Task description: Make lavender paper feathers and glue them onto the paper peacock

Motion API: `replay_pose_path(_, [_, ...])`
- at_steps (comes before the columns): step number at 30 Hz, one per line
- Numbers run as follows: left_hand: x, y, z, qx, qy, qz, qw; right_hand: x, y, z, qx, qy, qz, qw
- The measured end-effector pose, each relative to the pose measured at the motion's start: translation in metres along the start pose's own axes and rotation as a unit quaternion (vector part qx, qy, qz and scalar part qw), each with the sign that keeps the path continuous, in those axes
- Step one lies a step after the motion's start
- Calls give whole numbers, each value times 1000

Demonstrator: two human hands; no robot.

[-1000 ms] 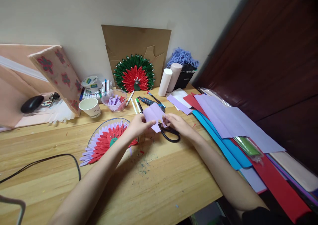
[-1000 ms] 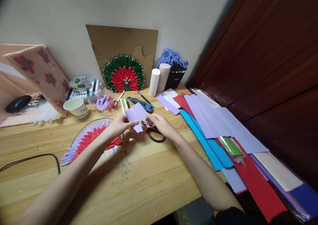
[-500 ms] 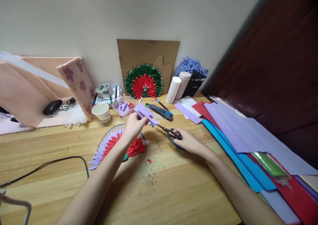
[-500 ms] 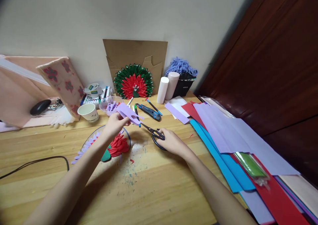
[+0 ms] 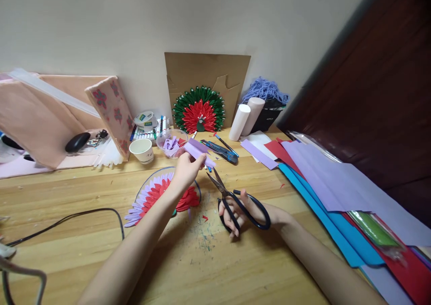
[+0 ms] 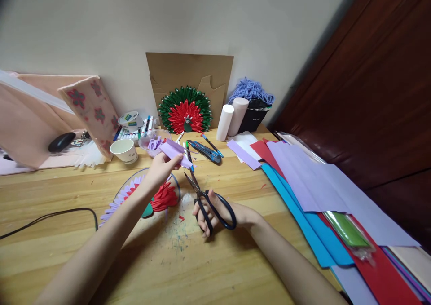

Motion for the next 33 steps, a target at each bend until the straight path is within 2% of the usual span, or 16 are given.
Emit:
replay_pose_path(8, [2, 2, -1, 26, -15, 17, 999, -6, -4, -4, -32, 22, -59, 998])
replay_pose_path(14, [7, 4, 3, 36, -22, 53, 998, -14, -9, -7, -50, -2, -65, 997])
replay_pose_path(18, [11, 4, 9, 30, -22, 43, 998, -16, -13, -10, -44, -22, -73, 996])
replay_pose_path(25, [11, 4, 5, 35, -19, 27, 999, -14, -13, -10, -39, -33, -68, 996])
replay_pose_path(33, [17, 6, 12, 53, -23, 31, 998, -14, -17, -9, -37, -45, -90, 994])
Point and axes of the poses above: each hand's wrist, its own y-axis away from the middle knuckle, its own x-axis out of the palm, z = x × y, the point moved 3 cm from there along -y, towards the middle knuckle, and after that the axes turned 7 degrees about -y, right-handed, at the moved point
